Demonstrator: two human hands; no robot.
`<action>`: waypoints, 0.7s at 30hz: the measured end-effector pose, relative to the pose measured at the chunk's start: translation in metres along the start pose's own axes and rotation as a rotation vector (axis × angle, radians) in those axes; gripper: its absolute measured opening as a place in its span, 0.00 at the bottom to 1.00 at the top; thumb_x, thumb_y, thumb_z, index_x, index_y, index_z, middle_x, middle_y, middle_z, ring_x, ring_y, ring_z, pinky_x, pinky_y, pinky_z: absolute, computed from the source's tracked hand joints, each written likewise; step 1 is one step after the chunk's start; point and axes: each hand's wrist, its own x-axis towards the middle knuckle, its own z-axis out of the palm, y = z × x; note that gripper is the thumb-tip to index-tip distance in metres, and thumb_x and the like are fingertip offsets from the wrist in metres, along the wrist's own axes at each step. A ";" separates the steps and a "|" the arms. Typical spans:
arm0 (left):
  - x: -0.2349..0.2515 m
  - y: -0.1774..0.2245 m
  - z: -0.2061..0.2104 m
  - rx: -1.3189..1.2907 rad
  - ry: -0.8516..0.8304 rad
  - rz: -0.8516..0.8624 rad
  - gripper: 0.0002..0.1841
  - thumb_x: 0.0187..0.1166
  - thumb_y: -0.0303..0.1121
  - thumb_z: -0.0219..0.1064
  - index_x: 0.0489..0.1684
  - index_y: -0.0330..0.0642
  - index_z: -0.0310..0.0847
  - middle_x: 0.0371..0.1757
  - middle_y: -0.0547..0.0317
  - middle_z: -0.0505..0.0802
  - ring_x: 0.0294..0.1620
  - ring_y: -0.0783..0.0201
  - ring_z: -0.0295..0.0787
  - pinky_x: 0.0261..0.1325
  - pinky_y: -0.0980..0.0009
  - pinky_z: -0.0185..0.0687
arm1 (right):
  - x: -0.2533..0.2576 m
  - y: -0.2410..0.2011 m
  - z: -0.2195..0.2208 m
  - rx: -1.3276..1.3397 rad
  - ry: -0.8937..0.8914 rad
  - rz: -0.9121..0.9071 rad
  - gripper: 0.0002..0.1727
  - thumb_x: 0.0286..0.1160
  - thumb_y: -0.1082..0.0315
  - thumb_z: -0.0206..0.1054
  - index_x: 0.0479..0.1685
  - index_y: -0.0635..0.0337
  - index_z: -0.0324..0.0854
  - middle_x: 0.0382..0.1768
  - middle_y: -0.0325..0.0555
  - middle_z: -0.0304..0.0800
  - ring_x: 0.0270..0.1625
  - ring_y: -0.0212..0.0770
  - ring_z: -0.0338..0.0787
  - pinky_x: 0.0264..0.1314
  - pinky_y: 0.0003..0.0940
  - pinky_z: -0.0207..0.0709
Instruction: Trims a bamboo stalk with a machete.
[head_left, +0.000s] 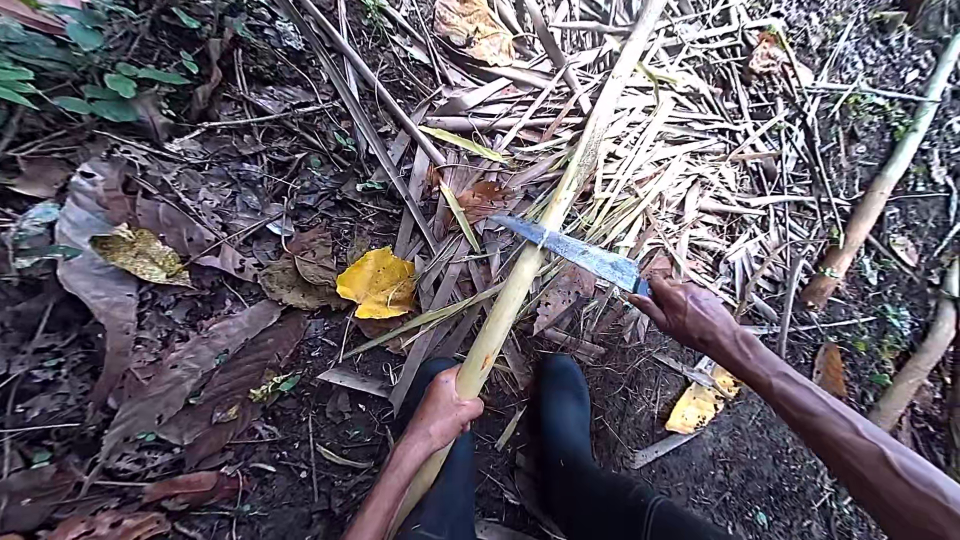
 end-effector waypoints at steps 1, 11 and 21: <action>0.001 0.002 0.000 0.001 0.001 0.000 0.22 0.63 0.26 0.75 0.57 0.40 0.79 0.27 0.55 0.88 0.16 0.62 0.85 0.23 0.66 0.87 | -0.002 -0.009 -0.002 -0.004 -0.011 -0.059 0.40 0.85 0.31 0.44 0.44 0.63 0.81 0.26 0.55 0.85 0.31 0.60 0.90 0.31 0.59 0.82; -0.001 -0.001 0.001 0.012 0.007 -0.012 0.21 0.62 0.25 0.75 0.57 0.40 0.79 0.27 0.55 0.89 0.16 0.62 0.86 0.23 0.66 0.87 | 0.020 0.028 -0.043 0.003 -0.055 0.164 0.32 0.88 0.36 0.50 0.40 0.59 0.81 0.23 0.54 0.84 0.29 0.61 0.89 0.31 0.64 0.80; -0.001 -0.002 0.001 0.018 -0.003 -0.010 0.22 0.62 0.26 0.75 0.57 0.41 0.79 0.27 0.56 0.89 0.16 0.62 0.86 0.22 0.67 0.87 | 0.060 0.050 -0.079 -0.063 -0.067 0.286 0.39 0.88 0.32 0.41 0.44 0.62 0.79 0.30 0.61 0.86 0.39 0.67 0.91 0.38 0.69 0.80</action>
